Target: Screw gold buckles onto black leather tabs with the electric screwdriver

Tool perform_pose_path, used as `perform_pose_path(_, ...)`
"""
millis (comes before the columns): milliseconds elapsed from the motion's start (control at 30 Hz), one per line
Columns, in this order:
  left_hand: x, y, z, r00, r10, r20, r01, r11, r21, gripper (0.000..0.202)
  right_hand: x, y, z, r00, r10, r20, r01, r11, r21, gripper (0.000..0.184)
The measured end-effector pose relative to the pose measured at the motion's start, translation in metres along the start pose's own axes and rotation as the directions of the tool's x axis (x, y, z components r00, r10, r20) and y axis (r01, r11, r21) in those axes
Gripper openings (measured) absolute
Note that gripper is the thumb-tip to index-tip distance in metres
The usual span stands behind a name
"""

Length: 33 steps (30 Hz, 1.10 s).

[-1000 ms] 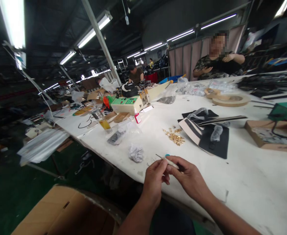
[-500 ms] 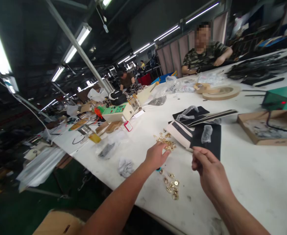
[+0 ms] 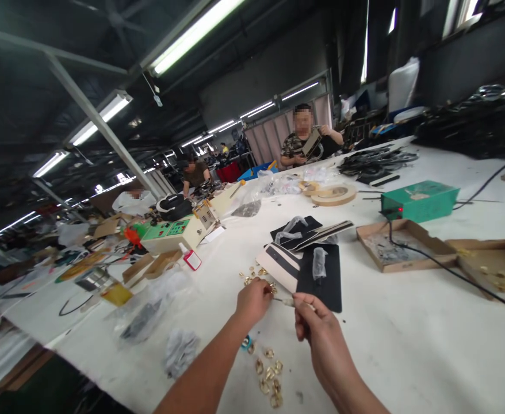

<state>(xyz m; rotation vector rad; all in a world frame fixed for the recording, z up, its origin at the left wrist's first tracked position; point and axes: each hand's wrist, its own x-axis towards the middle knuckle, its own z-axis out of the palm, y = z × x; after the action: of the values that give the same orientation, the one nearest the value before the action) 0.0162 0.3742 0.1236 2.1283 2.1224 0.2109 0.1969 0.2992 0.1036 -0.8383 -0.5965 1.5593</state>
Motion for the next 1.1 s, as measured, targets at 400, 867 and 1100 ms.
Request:
perform_pose_path(400, 0.006, -0.001, -0.004, 0.998, -0.038, 0.058, 0.043, 0.995, -0.087, 0.015, 0.007, 0.005, -0.004, 1.000, -0.021, 0.010, 0.021, 1.000, 0.021, 0.043)
perform_pose_path(867, -0.068, 0.000, -0.012, 0.969, -0.194, -0.155, 0.050, 0.765, -0.643, 0.022, -0.006, 0.004, -0.004, 0.996, 0.064, 0.068, -0.071, 0.993, 0.095, 0.046)
perform_pose_path(1100, -0.159, 0.001, -0.013, 0.895, -0.446, -0.008, 0.123, 0.262, -0.957, 0.044, -0.018, 0.007, -0.003, 0.979, 0.135, 0.149, -0.146, 0.987, 0.061, 0.048)
